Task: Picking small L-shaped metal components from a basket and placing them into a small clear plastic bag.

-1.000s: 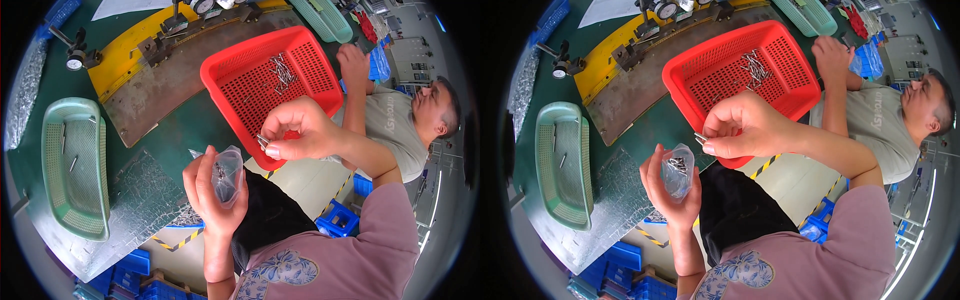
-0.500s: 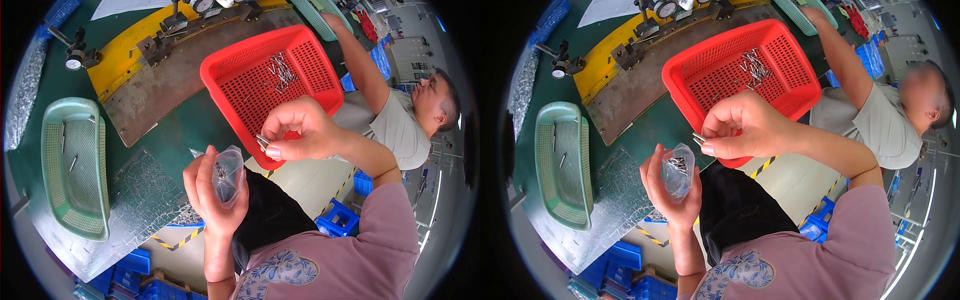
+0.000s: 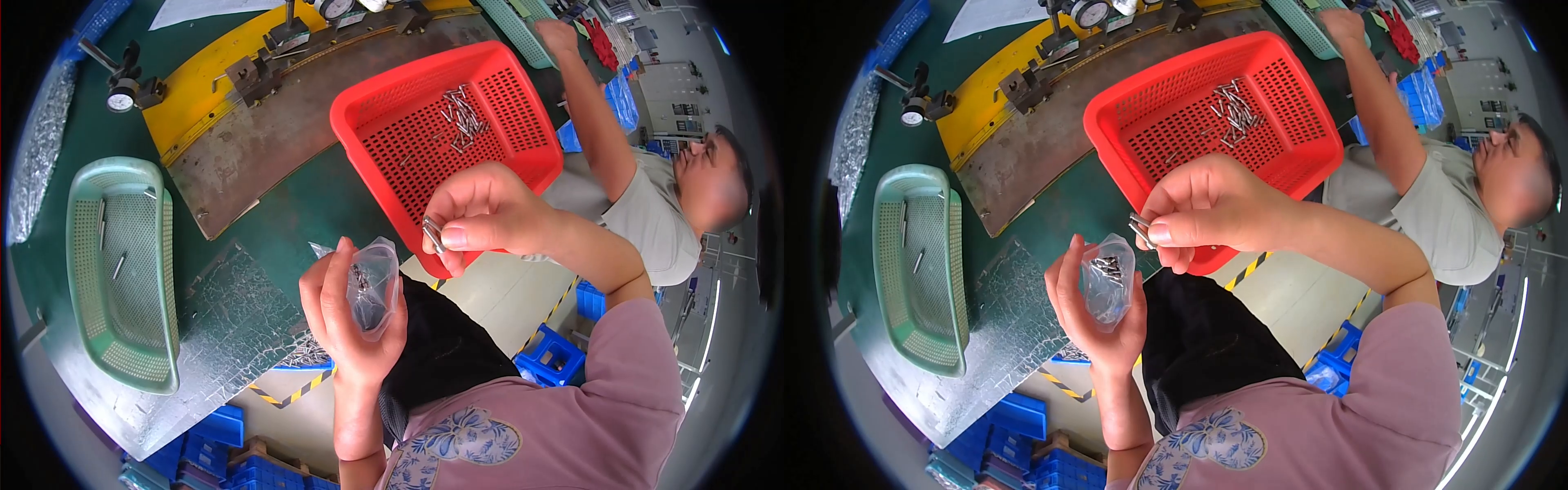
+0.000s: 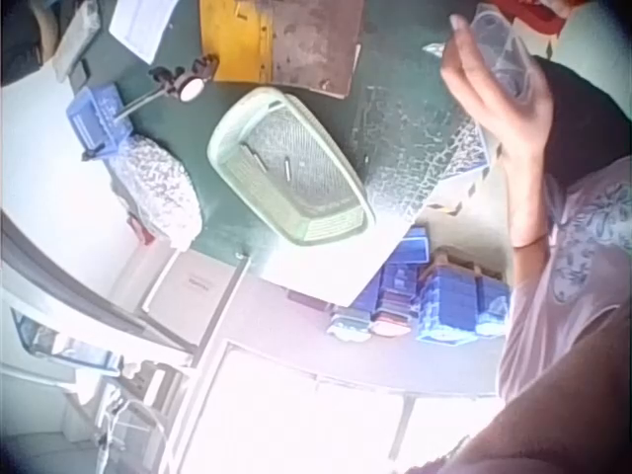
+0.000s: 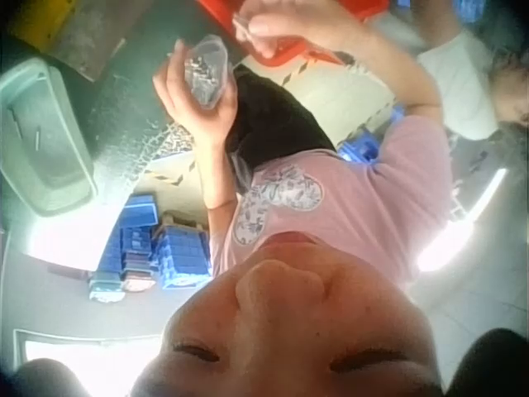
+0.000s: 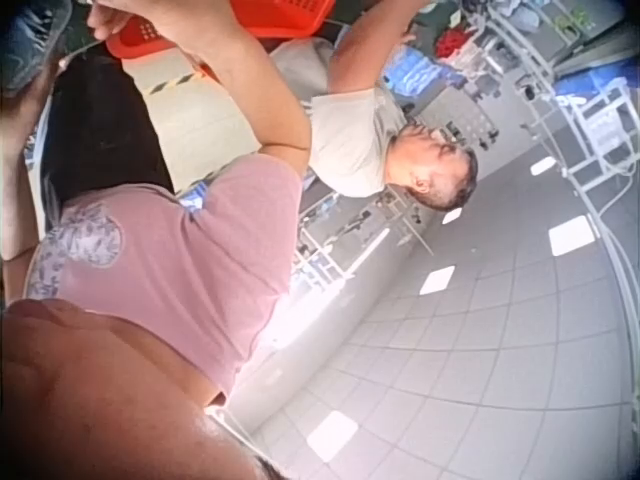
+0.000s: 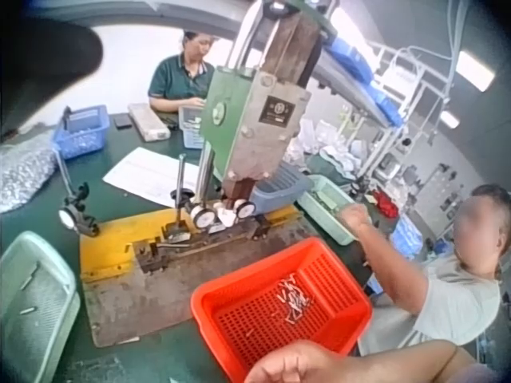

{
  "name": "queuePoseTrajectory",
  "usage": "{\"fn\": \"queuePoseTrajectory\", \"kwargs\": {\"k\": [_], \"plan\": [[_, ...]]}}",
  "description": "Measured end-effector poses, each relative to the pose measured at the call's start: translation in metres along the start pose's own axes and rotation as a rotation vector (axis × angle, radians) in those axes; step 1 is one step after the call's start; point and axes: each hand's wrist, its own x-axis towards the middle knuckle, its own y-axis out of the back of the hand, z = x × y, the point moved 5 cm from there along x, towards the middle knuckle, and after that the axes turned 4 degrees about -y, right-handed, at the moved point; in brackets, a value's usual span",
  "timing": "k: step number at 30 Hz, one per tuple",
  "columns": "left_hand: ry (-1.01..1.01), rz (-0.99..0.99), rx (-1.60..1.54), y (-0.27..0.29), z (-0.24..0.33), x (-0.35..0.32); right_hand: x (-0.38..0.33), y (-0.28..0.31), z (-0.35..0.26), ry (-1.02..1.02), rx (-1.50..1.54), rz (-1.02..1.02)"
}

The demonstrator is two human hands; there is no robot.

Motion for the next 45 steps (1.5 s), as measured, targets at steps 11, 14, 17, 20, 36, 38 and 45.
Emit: {"fn": "queuePoseTrajectory", "kwargs": {"k": [11, 14, 17, 20, 36, 38, 45], "plan": [[-0.026, -0.025, 0.009, -0.006, 0.004, -0.001, 0.001, -0.021, 0.003, 0.420, -0.760, 0.129], [-0.036, -0.047, -0.032, -0.011, 0.002, -0.005, 0.000, -0.046, 0.009, 0.678, -1.396, 0.223], [-0.001, -0.071, -0.021, -0.011, -0.002, -0.010, -0.001, -0.042, 0.006, 0.707, -1.357, 0.233], [0.008, -0.048, 0.002, -0.010, -0.001, -0.010, 0.000, 0.013, -0.008, 0.692, -1.004, 0.414], [0.006, -0.049, 0.049, -0.006, -0.003, -0.009, 0.060, 0.149, 0.039, -0.253, -1.076, 0.677], [0.013, -0.041, 0.046, -0.004, -0.002, -0.008, 0.065, 0.123, 0.038, -0.191, -0.749, 0.601], [0.029, -0.035, 0.021, -0.003, -0.002, -0.009, 0.079, 0.110, 0.045, -0.237, -0.965, 0.644]]}}
